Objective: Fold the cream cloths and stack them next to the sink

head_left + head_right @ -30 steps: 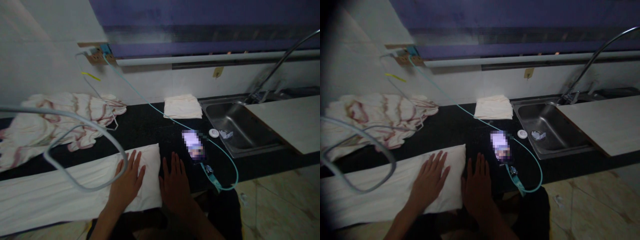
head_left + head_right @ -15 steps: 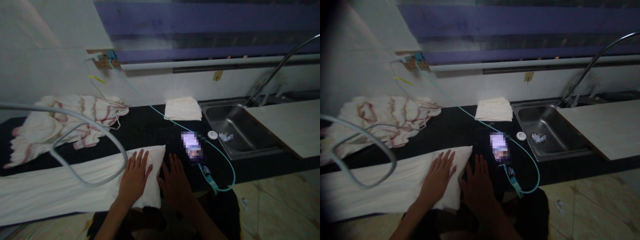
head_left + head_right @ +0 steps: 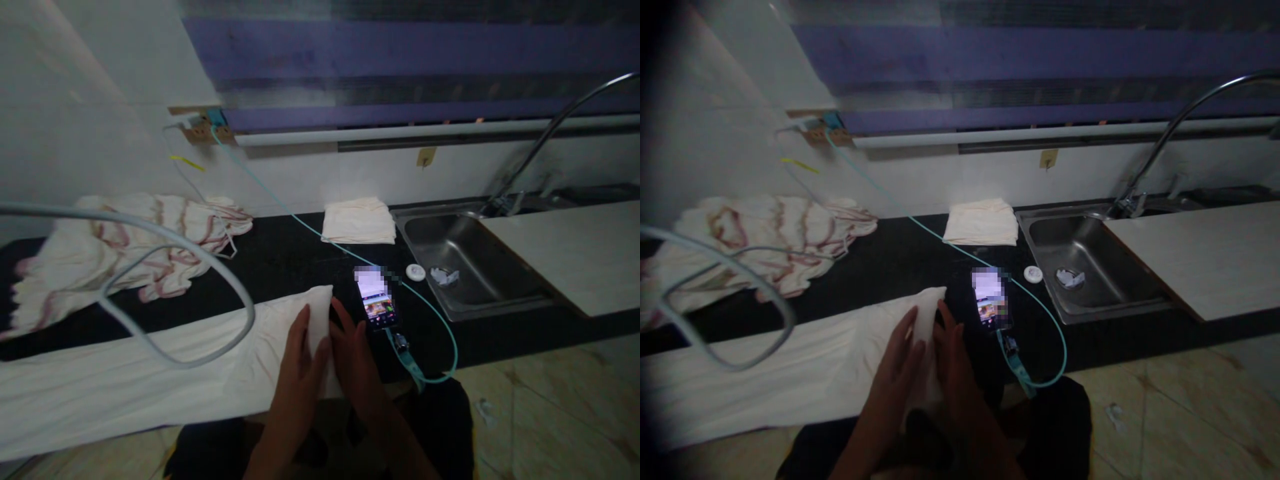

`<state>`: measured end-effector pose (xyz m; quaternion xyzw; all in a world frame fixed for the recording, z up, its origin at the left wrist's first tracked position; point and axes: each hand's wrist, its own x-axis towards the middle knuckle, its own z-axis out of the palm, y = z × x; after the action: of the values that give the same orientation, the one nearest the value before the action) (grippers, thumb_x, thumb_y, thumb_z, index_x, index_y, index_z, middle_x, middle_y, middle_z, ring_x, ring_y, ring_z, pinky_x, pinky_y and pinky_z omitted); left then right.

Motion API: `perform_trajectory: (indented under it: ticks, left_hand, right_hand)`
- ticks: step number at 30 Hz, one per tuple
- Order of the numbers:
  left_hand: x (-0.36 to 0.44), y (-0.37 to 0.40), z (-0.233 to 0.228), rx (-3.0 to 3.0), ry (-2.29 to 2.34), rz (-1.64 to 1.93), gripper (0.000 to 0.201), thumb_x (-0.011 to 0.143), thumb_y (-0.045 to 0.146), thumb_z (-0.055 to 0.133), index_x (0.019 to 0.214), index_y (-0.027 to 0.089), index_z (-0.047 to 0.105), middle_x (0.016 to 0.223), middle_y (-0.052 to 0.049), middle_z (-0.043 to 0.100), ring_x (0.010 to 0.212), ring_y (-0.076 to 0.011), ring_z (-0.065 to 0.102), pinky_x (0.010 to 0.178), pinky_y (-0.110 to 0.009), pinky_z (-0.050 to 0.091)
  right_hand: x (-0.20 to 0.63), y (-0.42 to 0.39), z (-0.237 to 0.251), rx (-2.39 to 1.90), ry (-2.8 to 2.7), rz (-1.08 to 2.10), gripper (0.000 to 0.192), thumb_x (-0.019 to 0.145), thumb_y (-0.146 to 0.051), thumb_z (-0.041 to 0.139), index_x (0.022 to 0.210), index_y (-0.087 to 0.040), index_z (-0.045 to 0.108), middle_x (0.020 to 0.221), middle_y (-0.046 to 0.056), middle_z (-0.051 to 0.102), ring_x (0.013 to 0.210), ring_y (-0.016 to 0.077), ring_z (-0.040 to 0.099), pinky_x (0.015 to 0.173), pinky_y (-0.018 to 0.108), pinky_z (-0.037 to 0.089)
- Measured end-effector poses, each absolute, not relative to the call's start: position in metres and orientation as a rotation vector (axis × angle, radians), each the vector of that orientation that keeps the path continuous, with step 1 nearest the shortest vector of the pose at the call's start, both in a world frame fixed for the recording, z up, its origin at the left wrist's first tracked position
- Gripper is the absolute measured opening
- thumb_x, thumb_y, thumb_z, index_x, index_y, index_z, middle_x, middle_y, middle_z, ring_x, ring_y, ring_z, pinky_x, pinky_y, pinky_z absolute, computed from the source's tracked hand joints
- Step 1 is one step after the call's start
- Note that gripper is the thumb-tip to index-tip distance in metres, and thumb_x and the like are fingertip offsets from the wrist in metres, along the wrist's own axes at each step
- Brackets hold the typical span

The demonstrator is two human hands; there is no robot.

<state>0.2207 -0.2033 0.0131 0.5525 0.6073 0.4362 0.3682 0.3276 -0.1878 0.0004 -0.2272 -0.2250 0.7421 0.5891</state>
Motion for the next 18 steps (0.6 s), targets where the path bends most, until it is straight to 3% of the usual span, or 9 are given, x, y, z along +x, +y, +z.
perform_trajectory:
  ticks: [3, 8, 13, 16, 18]
  left_hand:
    - [0.234, -0.207, 0.009, 1.345, 1.545, 1.112, 0.083, 0.095, 0.058, 0.064, 0.165, 0.024, 0.035, 0.173, -0.012, 0.033, 0.161, -0.0303, 0.028, 0.132, -0.052, 0.029]
    - [0.236, -0.197, 0.004, 1.326, 1.68, 1.161, 0.07, 0.1, 0.056, 0.056, 0.161, 0.023, 0.045, 0.167, -0.012, 0.044, 0.157, -0.0291, 0.037, 0.132, -0.051, 0.03]
    - [0.231, -0.193, 0.008, 1.442, 1.634, 1.14, 0.068, 0.103, 0.058, 0.045, 0.157, 0.017, 0.051, 0.161, -0.013, 0.051, 0.154, -0.0265, 0.044, 0.13, -0.048, 0.033]
    - [0.229, -0.191, 0.015, 1.436, 1.609, 1.126, 0.067, 0.102, 0.061, 0.045, 0.147, 0.015, 0.062, 0.149, -0.014, 0.063, 0.144, -0.0288, 0.056, 0.126, -0.048, 0.04]
    - [0.229, -0.188, 0.024, 1.391, 1.611, 1.123, 0.063, 0.1, 0.063, 0.048, 0.131, 0.014, 0.072, 0.132, -0.014, 0.074, 0.13, -0.0313, 0.066, 0.118, -0.047, 0.048]
  right_hand:
    - [0.327, -0.194, 0.0, -0.511, -0.446, 1.777, 0.088, 0.085, -0.09, 0.057, 0.154, -0.036, 0.051, 0.158, 0.007, 0.057, 0.156, 0.0295, 0.04, 0.129, 0.057, 0.024]
    - [0.334, -0.196, 0.008, -0.433, -0.43, 1.818, 0.093, 0.08, -0.092, 0.061, 0.154, -0.037, 0.051, 0.153, 0.008, 0.061, 0.15, 0.0296, 0.048, 0.127, 0.055, 0.028]
    - [0.346, -0.19, 0.0, -0.6, -0.726, 1.725, 0.093, 0.093, -0.09, 0.035, 0.164, -0.031, 0.037, 0.16, 0.015, 0.054, 0.144, 0.0298, 0.056, 0.116, 0.054, 0.044]
    - [0.347, -0.191, -0.014, -0.81, -0.961, 1.532, 0.081, 0.103, -0.078, 0.021, 0.162, -0.025, 0.039, 0.154, 0.018, 0.059, 0.14, 0.0289, 0.06, 0.106, 0.051, 0.054]
    - [0.345, -0.194, -0.022, -0.94, -1.049, 1.326, 0.066, 0.108, -0.066, 0.025, 0.153, -0.025, 0.049, 0.149, 0.018, 0.063, 0.134, 0.028, 0.064, 0.102, 0.048, 0.057]
